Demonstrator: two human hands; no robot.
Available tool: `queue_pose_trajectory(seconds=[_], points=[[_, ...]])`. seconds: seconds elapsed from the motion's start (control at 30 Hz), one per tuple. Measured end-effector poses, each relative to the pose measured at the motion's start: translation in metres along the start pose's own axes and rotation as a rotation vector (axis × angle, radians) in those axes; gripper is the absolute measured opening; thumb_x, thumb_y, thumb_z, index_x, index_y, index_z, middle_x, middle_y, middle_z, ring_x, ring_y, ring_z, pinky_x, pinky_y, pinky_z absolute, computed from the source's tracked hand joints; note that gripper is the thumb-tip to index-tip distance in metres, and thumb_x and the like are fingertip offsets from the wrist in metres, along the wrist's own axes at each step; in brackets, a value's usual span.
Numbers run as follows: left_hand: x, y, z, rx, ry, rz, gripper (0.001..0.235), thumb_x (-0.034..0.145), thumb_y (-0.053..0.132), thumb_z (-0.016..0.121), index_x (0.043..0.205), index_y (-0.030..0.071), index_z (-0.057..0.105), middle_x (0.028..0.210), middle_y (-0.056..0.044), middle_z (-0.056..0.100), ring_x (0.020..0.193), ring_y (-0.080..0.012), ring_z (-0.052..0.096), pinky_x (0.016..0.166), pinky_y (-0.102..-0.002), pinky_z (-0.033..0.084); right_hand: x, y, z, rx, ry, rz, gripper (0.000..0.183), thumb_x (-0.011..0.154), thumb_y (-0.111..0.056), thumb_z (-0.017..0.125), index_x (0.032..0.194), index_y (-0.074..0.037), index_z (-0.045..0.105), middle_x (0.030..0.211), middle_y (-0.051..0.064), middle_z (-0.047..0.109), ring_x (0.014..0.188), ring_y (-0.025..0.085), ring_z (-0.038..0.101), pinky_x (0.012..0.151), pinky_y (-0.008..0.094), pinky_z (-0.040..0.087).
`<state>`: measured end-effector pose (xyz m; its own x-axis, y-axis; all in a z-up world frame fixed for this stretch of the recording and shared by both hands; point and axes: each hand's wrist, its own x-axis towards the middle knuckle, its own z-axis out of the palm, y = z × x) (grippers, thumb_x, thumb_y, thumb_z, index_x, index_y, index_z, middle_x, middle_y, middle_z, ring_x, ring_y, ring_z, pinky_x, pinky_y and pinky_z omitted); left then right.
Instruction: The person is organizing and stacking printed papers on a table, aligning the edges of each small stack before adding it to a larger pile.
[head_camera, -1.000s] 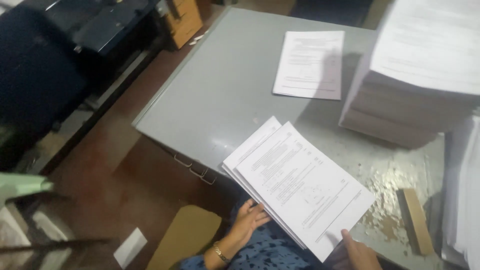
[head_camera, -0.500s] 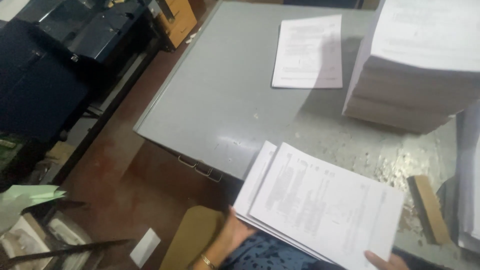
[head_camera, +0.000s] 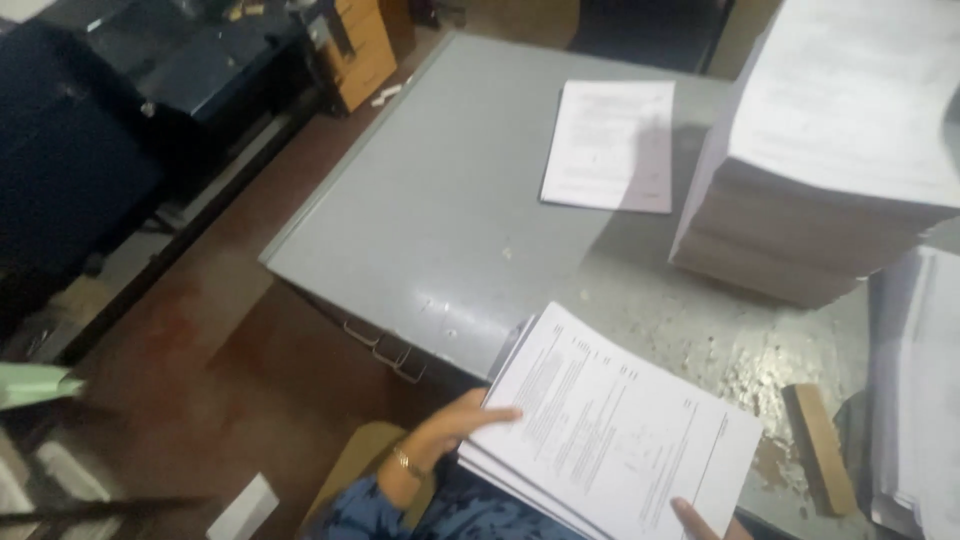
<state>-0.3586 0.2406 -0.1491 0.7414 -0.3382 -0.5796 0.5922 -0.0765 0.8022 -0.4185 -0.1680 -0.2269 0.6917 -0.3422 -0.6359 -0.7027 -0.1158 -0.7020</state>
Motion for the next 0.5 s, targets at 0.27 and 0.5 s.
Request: queue_pose_trajectory(seconds=[0.27, 0.5], points=[[-0.005, 0.005, 0.021, 0.381, 0.323, 0.137, 0.059, 0.077, 0.038, 0.081, 0.124, 0.009, 0.064, 0.127, -0.005, 0.072, 0.116, -0.0178, 0.071, 0.093, -0.032, 0.060, 0.000, 0.004, -0.017, -0.235, 0.270, -0.093, 0.068, 0.064, -0.037, 0.091, 0.119, 0.001, 0.081, 0.119, 0.024, 0.078, 0.117, 0.034, 0.070, 0.095, 0.042, 0.056], [0.002, 0.076, 0.030, 0.182, 0.310, 0.711, 0.073, 0.073, 0.026, 0.087, 0.136, 0.010, 0.053, 0.125, -0.012, 0.069, 0.119, -0.0282, 0.067, 0.101, -0.039, 0.057, -0.051, -0.102, -0.044, -0.050, 0.329, -0.813, 0.070, 0.071, -0.020, 0.082, 0.133, 0.003, 0.063, 0.131, 0.021, 0.065, 0.119, 0.030, 0.061, 0.100, 0.042, 0.047]])
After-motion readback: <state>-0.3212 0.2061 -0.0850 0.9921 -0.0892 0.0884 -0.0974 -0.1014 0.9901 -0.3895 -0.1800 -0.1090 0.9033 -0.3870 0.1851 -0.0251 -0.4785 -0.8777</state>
